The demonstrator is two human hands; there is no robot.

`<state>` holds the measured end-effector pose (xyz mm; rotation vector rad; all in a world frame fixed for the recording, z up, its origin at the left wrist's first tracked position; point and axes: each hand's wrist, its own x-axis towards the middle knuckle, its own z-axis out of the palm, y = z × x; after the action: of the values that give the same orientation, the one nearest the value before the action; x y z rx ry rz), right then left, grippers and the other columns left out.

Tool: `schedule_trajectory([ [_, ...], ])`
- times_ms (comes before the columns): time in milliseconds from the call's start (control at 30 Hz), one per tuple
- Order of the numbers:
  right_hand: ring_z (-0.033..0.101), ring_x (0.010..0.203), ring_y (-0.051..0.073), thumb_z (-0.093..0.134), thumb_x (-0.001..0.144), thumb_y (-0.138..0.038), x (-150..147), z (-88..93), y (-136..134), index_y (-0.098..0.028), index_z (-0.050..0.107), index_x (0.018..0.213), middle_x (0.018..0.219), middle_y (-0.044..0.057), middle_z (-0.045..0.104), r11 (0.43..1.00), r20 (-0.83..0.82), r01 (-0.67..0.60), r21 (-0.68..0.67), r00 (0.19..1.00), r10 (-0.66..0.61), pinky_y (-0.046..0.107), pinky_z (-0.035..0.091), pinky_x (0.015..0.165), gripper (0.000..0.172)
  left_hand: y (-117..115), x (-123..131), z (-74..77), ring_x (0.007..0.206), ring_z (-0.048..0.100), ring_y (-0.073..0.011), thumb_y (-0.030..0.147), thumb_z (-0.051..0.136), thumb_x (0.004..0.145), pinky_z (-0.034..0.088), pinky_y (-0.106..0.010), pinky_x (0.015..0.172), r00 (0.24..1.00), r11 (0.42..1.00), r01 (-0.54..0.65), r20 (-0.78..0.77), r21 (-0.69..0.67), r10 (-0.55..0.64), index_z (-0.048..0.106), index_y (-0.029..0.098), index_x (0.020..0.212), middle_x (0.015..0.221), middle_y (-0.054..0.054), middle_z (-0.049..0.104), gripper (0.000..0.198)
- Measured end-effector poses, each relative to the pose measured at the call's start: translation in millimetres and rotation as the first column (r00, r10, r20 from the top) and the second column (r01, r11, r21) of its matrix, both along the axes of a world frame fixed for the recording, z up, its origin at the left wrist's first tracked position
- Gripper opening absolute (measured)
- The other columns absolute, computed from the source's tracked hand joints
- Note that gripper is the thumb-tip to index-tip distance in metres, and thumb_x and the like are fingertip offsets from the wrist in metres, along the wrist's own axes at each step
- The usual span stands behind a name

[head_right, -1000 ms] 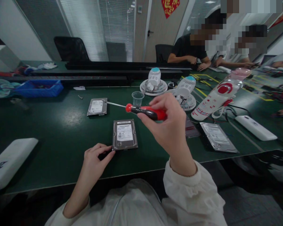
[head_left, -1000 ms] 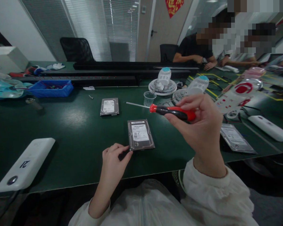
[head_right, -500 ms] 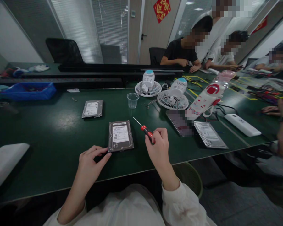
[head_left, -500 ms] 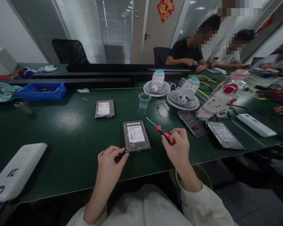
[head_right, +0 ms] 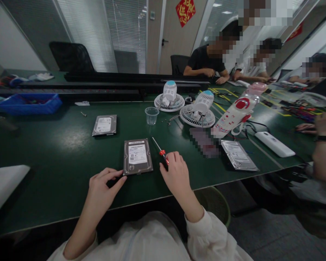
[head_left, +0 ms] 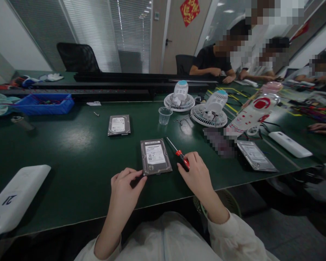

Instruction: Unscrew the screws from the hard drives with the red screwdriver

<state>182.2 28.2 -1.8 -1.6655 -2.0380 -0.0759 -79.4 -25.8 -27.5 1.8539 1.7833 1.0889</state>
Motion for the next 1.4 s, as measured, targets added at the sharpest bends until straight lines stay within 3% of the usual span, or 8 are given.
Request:
schedule_trajectory([
  [100, 0.067, 0.097, 0.032, 0.069, 0.093, -0.032, 7.1, 19.1, 7.8, -0.02, 0.063, 0.1, 0.103, 0.013, 0.071, 0.999, 0.045, -0.015, -0.047, 0.999, 0.017, 0.043, 0.054, 0.084, 0.015, 0.2, -0.1, -0.1, 0.088, 0.072, -0.0251, 0.031, 0.07, 0.097, 0.055, -0.045, 0.088, 1.0, 1.0, -0.004, 0.001, 0.001, 0.004, 0.085, 0.026, 0.105, 0.096, -0.004, 0.076, 0.017],
  [200, 0.069, 0.099, 0.028, 0.065, 0.097, -0.03, 16.6, 51.4, 32.1, -0.02, 0.066, 0.096, 0.1, 0.011, 0.072, 0.995, 0.088, -0.043, -0.093, 0.995, 0.051, 0.039, 0.053, 0.087, 0.011, 0.7, 0.2, -0.2, 0.087, 0.072, -0.0252, 0.031, 0.071, 0.096, 0.054, -0.046, 0.09, 1.0, 1.0, -0.008, -0.012, -0.001, 0.008, 0.085, 0.026, 0.103, 0.095, -0.003, 0.076, 0.016],
  [300, 0.071, 0.093, 0.023, 0.059, 0.099, -0.022, 19.5, 80.9, 78.1, -0.017, 0.071, 0.096, 0.103, 0.01, 0.075, 0.986, 0.168, -0.053, -0.156, 0.983, 0.08, 0.036, 0.053, 0.085, 0.014, 1.4, 0.2, -0.7, 0.087, 0.073, -0.0254, 0.033, 0.072, 0.096, 0.054, -0.047, 0.091, 1.0, 1.0, -0.007, -0.018, -0.007, 0.007, 0.085, 0.027, 0.104, 0.095, -0.003, 0.076, 0.017],
  [367, 0.072, 0.1, 0.023, 0.059, 0.1, -0.019, 16.2, 89.6, 116.9, -0.014, 0.075, 0.101, 0.105, 0.012, 0.076, 0.98, 0.235, -0.037, -0.197, 0.968, 0.084, 0.037, 0.054, 0.092, 0.017, 1.7, 0.3, -1.2, 0.086, 0.073, -0.0257, 0.032, 0.071, 0.095, 0.054, -0.047, 0.089, 1.0, 1.0, -0.006, -0.012, -0.005, 0.006, 0.085, 0.027, 0.102, 0.094, -0.003, 0.076, 0.016],
  [433, 0.071, 0.111, 0.024, 0.061, 0.102, -0.022, 10.3, 87.9, 155.6, -0.013, 0.075, 0.11, 0.114, 0.013, 0.076, 0.971, 0.304, -0.02, -0.237, 0.948, 0.094, 0.04, 0.056, 0.102, 0.018, 1.7, 0.5, -1.5, 0.086, 0.073, -0.0261, 0.032, 0.072, 0.095, 0.054, -0.048, 0.089, 1.0, 1.0, -0.014, -0.016, 0.0, 0.014, 0.085, 0.027, 0.102, 0.093, -0.003, 0.076, 0.016],
  [533, 0.07, 0.119, 0.024, 0.069, 0.103, -0.042, -0.2, 73.2, 201.8, -0.017, 0.067, 0.133, 0.135, 0.011, 0.069, 0.961, 0.394, 0.011, -0.278, 0.913, 0.103, 0.047, 0.061, 0.102, 0.039, 1.6, 1.2, -1.2, 0.088, 0.074, -0.0264, 0.033, 0.071, 0.095, 0.054, -0.048, 0.091, 1.0, 1.0, -0.02, -0.01, -0.001, 0.02, 0.085, 0.028, 0.103, 0.095, -0.003, 0.076, 0.017],
  [667, 0.069, 0.12, 0.025, 0.07, 0.102, -0.042, -11.1, 53.8, 231.3, -0.017, 0.065, 0.137, 0.139, 0.012, 0.067, 0.958, 0.468, 0.017, -0.287, 0.875, 0.124, 0.048, 0.061, 0.102, 0.043, 2.3, 1.7, -0.1, 0.086, 0.073, -0.0265, 0.032, 0.074, 0.094, 0.053, -0.052, 0.095, 0.998, 0.999, -0.047, -0.034, -0.018, 0.046, 0.086, 0.029, 0.102, 0.095, -0.003, 0.077, 0.015],
  [1400, 0.069, 0.12, 0.025, 0.071, 0.102, -0.042, -14.5, 34.8, 246.5, -0.015, 0.065, 0.137, 0.138, 0.014, 0.067, 0.965, 0.579, -0.001, -0.26, 0.8, 0.157, 0.047, 0.061, 0.102, 0.044, 2.5, 3.3, -1.0, 0.089, 0.074, -0.0272, 0.029, 0.072, 0.095, 0.05, -0.053, 0.095, 0.999, 0.999, -0.034, -0.032, -0.022, 0.033, 0.085, 0.028, 0.101, 0.094, -0.001, 0.076, 0.014],
])
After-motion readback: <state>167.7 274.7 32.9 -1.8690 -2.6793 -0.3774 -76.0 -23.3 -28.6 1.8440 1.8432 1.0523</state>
